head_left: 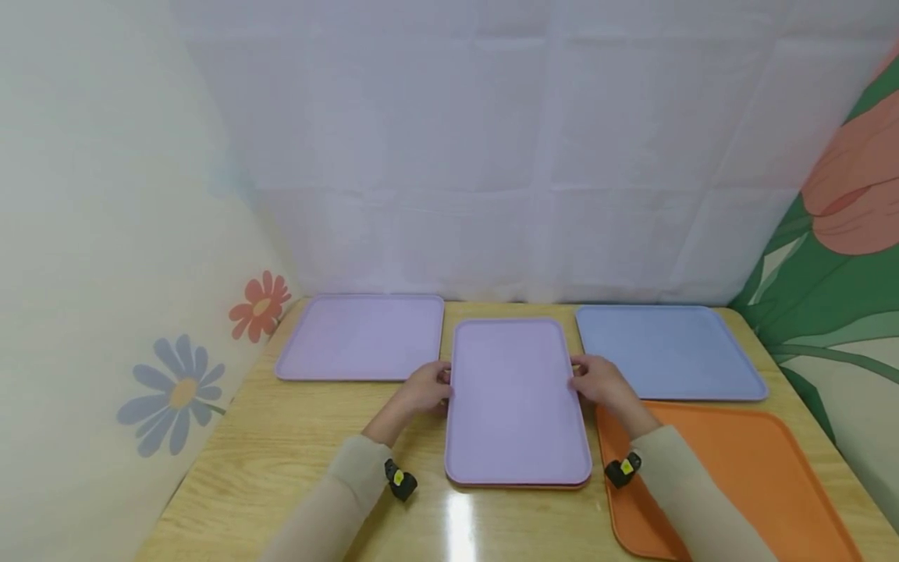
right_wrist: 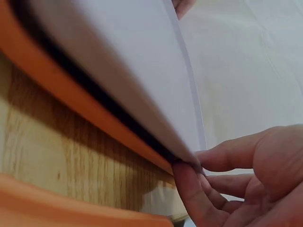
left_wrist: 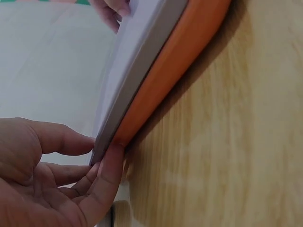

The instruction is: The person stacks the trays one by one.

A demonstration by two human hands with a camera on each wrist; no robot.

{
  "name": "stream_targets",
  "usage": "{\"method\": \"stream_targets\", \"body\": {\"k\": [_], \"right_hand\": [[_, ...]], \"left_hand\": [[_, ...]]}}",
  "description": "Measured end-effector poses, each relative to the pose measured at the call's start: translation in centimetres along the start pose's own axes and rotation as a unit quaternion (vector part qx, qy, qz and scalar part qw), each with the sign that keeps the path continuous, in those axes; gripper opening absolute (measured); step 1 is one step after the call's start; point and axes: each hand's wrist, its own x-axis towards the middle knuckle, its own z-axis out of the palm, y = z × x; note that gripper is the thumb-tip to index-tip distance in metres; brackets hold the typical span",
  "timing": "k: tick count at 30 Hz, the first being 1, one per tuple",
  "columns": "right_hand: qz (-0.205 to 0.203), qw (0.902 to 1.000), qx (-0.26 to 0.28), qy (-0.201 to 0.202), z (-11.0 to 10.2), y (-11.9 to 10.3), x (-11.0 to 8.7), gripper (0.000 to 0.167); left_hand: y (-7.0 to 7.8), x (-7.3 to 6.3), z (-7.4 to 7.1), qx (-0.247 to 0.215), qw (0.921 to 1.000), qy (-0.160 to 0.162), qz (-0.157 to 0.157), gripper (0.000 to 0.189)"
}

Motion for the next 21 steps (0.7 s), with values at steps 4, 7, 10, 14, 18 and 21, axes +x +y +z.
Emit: {"method": "stream_targets", "body": {"k": [4,7,10,14,18,21], "right_hand": [[-0.005,0.9981,-0.061,0.0,-0.1,0.0,0.0,0.046],[-0.001,0.997,-0.077,-0.005,0.1,0.0,0.0,0.045],[0.009,0.9971,-0.075,-0.008,0.3,0.0,0.0,0.048],[0.016,0.9979,-0.062,-0.012,0.6,0.1,0.1,0.052],[0.011,0.9988,-0.046,-0.015,1.0,0.2,0.3,0.055],[0.009,0.9991,-0.038,-0.015,1.2,0.4,0.4,0.056]], "left_hand": [[-0.1,0.2,0.1,0.047,0.9988,0.005,0.013,0.057],[-0.1,0.4,0.1,0.083,0.9964,0.011,0.018,0.055],[-0.1,0.6,0.1,0.108,0.9938,0.014,0.022,0.053],[0.0,0.5,0.0,0.119,0.9926,0.019,0.017,0.053],[-0.1,0.2,-0.4,0.106,0.9942,0.018,0.006,0.054],[-0.2,-0.2,-1.1,0.081,0.9966,0.016,0.002,0.053]]}}
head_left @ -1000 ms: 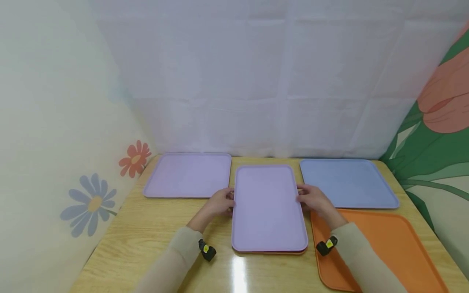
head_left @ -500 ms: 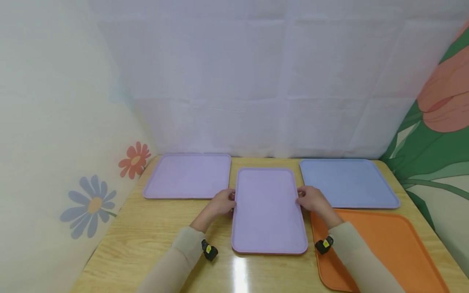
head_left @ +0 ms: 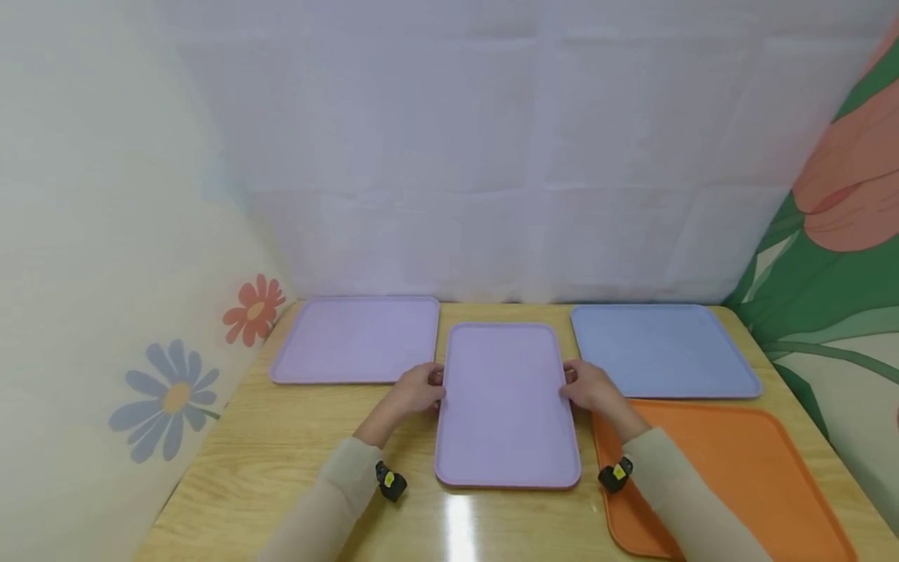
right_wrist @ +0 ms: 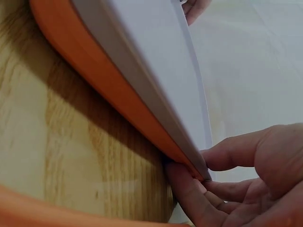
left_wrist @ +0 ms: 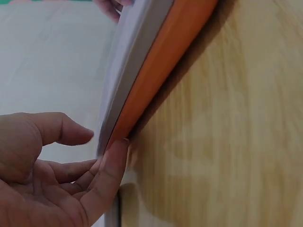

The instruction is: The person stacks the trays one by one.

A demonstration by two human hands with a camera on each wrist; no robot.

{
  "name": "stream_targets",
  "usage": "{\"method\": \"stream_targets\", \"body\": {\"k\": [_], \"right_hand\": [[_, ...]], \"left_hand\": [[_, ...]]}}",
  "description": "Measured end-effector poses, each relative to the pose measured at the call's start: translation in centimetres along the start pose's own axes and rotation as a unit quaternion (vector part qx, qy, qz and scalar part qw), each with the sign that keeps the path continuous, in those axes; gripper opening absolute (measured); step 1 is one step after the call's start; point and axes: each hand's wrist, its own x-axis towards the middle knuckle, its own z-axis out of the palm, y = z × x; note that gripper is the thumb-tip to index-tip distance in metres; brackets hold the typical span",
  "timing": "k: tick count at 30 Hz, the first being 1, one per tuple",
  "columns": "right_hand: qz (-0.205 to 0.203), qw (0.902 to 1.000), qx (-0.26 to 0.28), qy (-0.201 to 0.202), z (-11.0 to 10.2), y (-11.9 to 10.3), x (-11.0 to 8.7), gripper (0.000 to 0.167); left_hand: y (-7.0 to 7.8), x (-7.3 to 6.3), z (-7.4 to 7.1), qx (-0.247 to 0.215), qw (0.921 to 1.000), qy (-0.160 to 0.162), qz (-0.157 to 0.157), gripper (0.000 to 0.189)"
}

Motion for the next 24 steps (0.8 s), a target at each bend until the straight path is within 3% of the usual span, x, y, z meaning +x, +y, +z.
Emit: {"method": "stream_targets", "body": {"k": [3,5,10,13,19,24], "right_hand": [[0.001,0.9999,0.013,0.002,0.1,0.1,0.0,0.056],[0.003,0.9997,0.022,0.003,0.1,0.1,-0.1,0.056],[0.003,0.9993,0.037,0.006,0.2,-0.1,-0.4,0.056],[0.006,0.9988,0.049,0.01,0.2,0.1,-0.5,0.056],[0.017,0.9986,0.048,0.015,0.0,0.5,-0.6,0.056],[0.026,0.9983,0.05,0.015,-0.1,0.7,-0.6,0.056]], "left_hand": [[-0.4,-0.4,-1.3,-0.016,0.9997,0.019,0.004,0.05],[-0.8,-0.5,-2.7,-0.002,0.999,0.043,0.013,0.046],[-2.7,-0.5,-7.5,0.099,0.9876,0.121,0.019,0.043],[-4.1,-0.3,-10.3,0.136,0.9785,0.155,0.01,0.044],[-6.2,0.3,-14.8,0.151,0.971,0.185,0.005,0.046],[-8.0,1.2,-17.1,0.156,0.9683,0.195,-0.004,0.055]]}}
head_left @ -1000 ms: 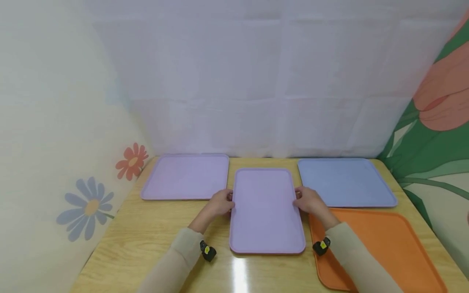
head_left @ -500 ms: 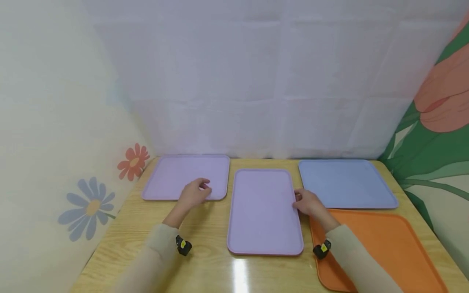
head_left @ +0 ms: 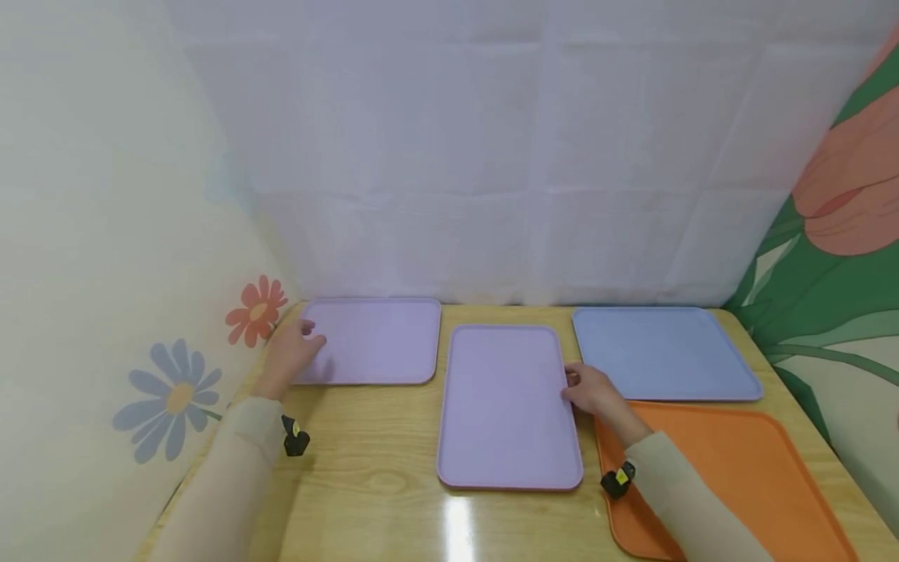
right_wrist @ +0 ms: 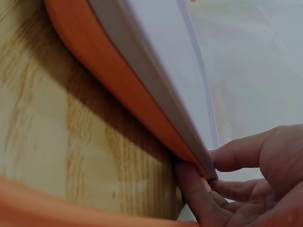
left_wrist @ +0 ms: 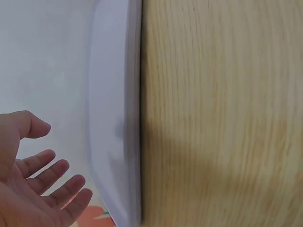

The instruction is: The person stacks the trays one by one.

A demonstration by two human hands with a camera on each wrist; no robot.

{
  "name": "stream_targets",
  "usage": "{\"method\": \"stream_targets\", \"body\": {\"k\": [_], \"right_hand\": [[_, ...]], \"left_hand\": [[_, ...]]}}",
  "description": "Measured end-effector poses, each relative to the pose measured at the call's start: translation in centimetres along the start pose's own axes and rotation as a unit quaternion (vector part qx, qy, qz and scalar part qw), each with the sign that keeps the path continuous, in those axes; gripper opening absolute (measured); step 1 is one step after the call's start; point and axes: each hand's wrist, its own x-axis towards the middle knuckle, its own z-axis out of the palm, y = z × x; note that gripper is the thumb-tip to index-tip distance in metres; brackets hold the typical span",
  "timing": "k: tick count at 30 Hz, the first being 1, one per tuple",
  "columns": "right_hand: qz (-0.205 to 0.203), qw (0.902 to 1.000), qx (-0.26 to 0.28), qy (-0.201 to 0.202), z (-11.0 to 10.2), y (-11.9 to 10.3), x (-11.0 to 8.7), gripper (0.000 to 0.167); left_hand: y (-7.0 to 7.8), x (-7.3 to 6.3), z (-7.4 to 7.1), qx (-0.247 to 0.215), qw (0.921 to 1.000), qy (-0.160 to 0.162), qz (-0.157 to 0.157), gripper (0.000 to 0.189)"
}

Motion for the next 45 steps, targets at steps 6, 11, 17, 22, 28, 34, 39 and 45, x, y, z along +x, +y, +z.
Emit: {"method": "stream_targets", "body": {"k": [6,11,17,22,28,34,39,45], "right_hand": [[0.001,1.0,0.005,0.005,0.1,0.2,0.1,0.056],[-0.002,1.0,0.003,0.008,0.2,0.1,0.1,0.055],[-0.011,0.9998,-0.007,0.012,0.4,0.1,0.1,0.055],[-0.016,0.9995,-0.023,0.016,0.4,-0.1,0.2,0.056],[-0.019,0.9991,-0.035,0.014,0.5,-0.1,0.0,0.056],[-0.026,0.9988,-0.038,0.012,0.6,-0.1,-0.1,0.056],[-0.029,0.9989,-0.035,0.012,0.2,-0.1,-0.4,0.054],[-0.024,0.9992,-0.031,0.001,-0.2,-0.1,-0.9,0.054]], "left_hand": [[-2.2,1.5,0.1,0.014,0.9993,-0.015,-0.032,0.065],[-3.3,1.4,0.0,0.054,0.9974,-0.017,-0.044,0.068],[-4.0,1.0,-0.3,0.071,0.9923,-0.048,-0.09,0.072],[-4.4,1.2,-0.4,0.079,0.9895,-0.058,-0.106,0.075],[-4.6,0.6,-0.4,0.07,0.99,-0.06,-0.107,0.073],[-5.1,0.1,-0.2,0.091,0.9874,-0.065,-0.112,0.066],[-4.7,-0.3,-1.0,0.094,0.987,-0.058,-0.117,0.042],[-5.1,-1.2,-1.6,0.119,0.9901,-0.035,-0.067,0.018]]}}
